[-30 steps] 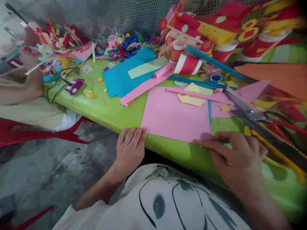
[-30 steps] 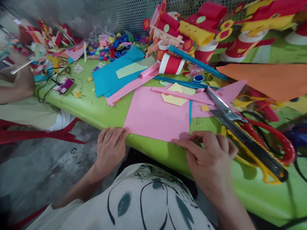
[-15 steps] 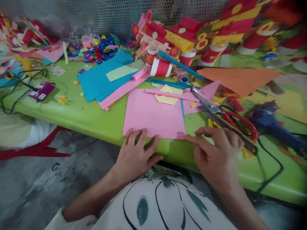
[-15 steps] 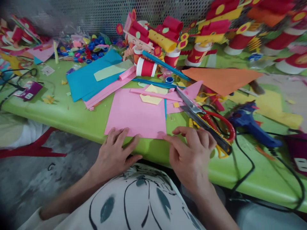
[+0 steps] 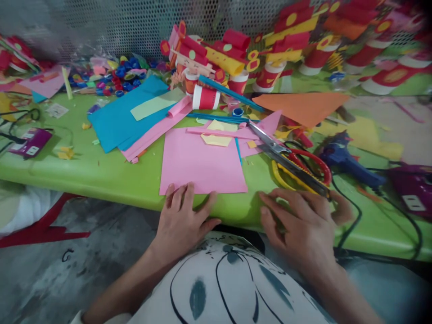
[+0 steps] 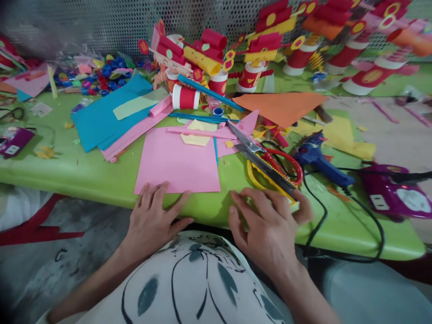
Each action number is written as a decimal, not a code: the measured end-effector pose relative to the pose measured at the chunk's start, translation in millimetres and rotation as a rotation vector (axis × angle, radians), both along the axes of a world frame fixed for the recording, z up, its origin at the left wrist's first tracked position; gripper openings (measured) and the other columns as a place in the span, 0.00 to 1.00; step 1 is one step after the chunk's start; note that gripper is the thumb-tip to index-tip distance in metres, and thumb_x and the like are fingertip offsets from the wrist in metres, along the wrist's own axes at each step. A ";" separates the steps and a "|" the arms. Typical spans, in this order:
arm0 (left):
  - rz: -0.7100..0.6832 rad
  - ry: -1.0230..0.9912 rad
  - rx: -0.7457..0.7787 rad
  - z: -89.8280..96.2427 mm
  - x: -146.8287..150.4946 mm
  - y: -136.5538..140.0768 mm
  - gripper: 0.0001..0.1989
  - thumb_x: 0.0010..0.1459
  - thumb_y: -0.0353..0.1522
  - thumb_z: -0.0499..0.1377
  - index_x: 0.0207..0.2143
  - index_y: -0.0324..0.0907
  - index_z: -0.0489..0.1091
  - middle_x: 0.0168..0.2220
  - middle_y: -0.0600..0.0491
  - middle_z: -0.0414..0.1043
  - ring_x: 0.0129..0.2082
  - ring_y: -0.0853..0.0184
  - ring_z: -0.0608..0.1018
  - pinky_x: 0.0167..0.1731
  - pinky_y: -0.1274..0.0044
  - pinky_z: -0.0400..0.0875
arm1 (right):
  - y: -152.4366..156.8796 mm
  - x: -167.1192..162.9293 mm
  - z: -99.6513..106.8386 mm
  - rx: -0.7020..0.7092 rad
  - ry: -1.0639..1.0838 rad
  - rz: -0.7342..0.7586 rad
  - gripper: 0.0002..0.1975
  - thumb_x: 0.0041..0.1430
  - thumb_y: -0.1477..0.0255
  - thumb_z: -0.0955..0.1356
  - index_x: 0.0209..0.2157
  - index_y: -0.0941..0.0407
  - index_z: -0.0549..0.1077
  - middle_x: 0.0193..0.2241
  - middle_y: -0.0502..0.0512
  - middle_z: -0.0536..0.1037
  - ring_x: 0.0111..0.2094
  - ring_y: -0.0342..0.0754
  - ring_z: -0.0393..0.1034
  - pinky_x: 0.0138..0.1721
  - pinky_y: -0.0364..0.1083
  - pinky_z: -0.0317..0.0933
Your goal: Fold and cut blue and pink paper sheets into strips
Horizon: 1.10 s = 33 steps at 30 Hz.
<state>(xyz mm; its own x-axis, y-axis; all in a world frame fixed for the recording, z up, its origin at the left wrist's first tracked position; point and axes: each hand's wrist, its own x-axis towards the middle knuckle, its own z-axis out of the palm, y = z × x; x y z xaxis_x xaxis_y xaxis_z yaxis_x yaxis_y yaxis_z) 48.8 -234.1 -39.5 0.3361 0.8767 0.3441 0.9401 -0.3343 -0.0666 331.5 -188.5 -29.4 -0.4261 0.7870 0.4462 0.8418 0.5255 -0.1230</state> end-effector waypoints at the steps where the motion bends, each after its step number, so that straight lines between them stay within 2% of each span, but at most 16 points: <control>1: 0.000 0.004 0.006 -0.4 0.4 0.3 0.31 0.68 0.52 0.65 0.69 0.54 0.72 0.62 0.35 0.74 0.57 0.43 0.79 0.62 0.47 0.72 | -0.9 -0.4 1.9 0.038 0.017 -0.010 0.15 0.66 0.71 0.73 0.54 0.49 0.80 0.47 0.57 0.84 0.50 0.60 0.73 0.61 0.68 0.59; 3: 0.004 0.000 0.020 -0.4 2.0 0.9 0.31 0.68 0.53 0.65 0.68 0.54 0.73 0.61 0.35 0.75 0.57 0.43 0.79 0.62 0.47 0.73 | 1.9 -10.1 6.1 0.094 0.059 0.024 0.17 0.66 0.71 0.74 0.55 0.49 0.79 0.46 0.56 0.84 0.47 0.56 0.75 0.59 0.63 0.62; 5: 0.009 -0.015 0.018 0.3 3.2 1.2 0.32 0.66 0.53 0.66 0.68 0.54 0.73 0.62 0.35 0.75 0.58 0.43 0.79 0.63 0.47 0.73 | 10.1 -25.4 9.3 0.082 0.095 0.126 0.17 0.67 0.72 0.73 0.57 0.50 0.78 0.48 0.57 0.85 0.47 0.53 0.76 0.59 0.59 0.63; 7: -0.006 -0.034 0.022 1.2 1.8 0.7 0.33 0.65 0.53 0.67 0.68 0.53 0.73 0.63 0.36 0.75 0.58 0.44 0.80 0.64 0.48 0.73 | 21.2 -38.3 10.3 0.056 0.059 0.206 0.16 0.69 0.73 0.72 0.56 0.47 0.79 0.48 0.52 0.86 0.46 0.50 0.77 0.58 0.56 0.63; 9: -0.027 -0.081 0.040 2.2 -5.3 -0.3 0.33 0.67 0.53 0.66 0.68 0.50 0.72 0.63 0.37 0.76 0.59 0.46 0.80 0.64 0.53 0.74 | 31.6 -44.5 9.5 0.035 0.026 0.274 0.13 0.71 0.73 0.71 0.53 0.46 0.81 0.47 0.49 0.87 0.44 0.48 0.77 0.56 0.54 0.63; 12: -0.013 -0.253 0.074 4.6 -29.8 -1.9 0.21 0.74 0.41 0.61 0.64 0.43 0.74 0.59 0.41 0.81 0.58 0.55 0.83 0.63 0.63 0.76 | 42.0 -42.5 7.1 0.043 0.003 0.319 0.13 0.71 0.75 0.70 0.52 0.46 0.82 0.46 0.48 0.87 0.43 0.47 0.78 0.56 0.54 0.63; 14: 0.042 -0.345 0.091 7.6 -53.1 -1.9 0.13 0.75 0.31 0.59 0.58 0.43 0.76 0.54 0.45 0.84 0.54 0.59 0.85 0.67 0.62 0.73 | 46.1 -37.3 5.5 0.039 -0.015 0.344 0.15 0.71 0.76 0.69 0.53 0.45 0.81 0.47 0.48 0.87 0.44 0.47 0.79 0.58 0.55 0.64; 15: 0.072 -0.360 0.095 9.6 -65.2 -1.4 0.11 0.74 0.29 0.60 0.54 0.44 0.78 0.52 0.47 0.85 0.52 0.60 0.85 0.68 0.59 0.72 | 47.8 -34.4 4.7 0.024 -0.027 0.366 0.16 0.72 0.76 0.68 0.54 0.45 0.81 0.48 0.48 0.87 0.45 0.48 0.80 0.58 0.56 0.65; 19: 0.004 -0.471 -0.061 18.0 -103.3 4.3 0.07 0.72 0.31 0.64 0.51 0.45 0.80 0.52 0.48 0.86 0.51 0.60 0.86 0.61 0.61 0.77 | 55.1 -23.7 0.4 -0.050 -0.094 0.467 0.21 0.74 0.75 0.65 0.61 0.45 0.78 0.53 0.53 0.85 0.51 0.53 0.78 0.53 0.55 0.69; 22: -0.075 -0.463 -0.102 20.1 -116.1 8.9 0.09 0.74 0.33 0.62 0.51 0.46 0.82 0.53 0.47 0.86 0.52 0.60 0.86 0.56 0.63 0.80 | 60.7 -18.4 -2.3 0.004 -0.116 0.508 0.23 0.73 0.77 0.65 0.64 0.49 0.76 0.53 0.59 0.84 0.52 0.55 0.77 0.53 0.54 0.70; 28: -0.119 -0.454 -0.068 10.4 -123.8 8.1 0.11 0.76 0.34 0.60 0.52 0.49 0.82 0.53 0.49 0.87 0.53 0.63 0.86 0.63 0.62 0.75 | 64.0 -15.6 0.6 0.131 -0.119 0.518 0.17 0.72 0.77 0.66 0.58 0.55 0.79 0.49 0.62 0.84 0.47 0.55 0.78 0.47 0.53 0.71; 33: -0.080 -0.530 -0.075 7.3 -119.5 7.6 0.12 0.78 0.35 0.58 0.50 0.47 0.82 0.53 0.49 0.87 0.52 0.64 0.86 0.63 0.62 0.75 | 63.5 -15.7 1.0 0.172 -0.156 0.516 0.17 0.73 0.77 0.67 0.59 0.56 0.77 0.51 0.63 0.84 0.48 0.55 0.79 0.46 0.54 0.72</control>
<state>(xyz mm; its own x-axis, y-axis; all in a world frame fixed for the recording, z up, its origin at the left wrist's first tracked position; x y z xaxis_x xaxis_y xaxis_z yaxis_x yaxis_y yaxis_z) -70.6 -226.5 -32.2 0.2004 0.8841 0.4220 0.8097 -0.3920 0.4367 315.8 -125.0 -28.5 -0.8073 0.3812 0.4506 0.4722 0.8751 0.1057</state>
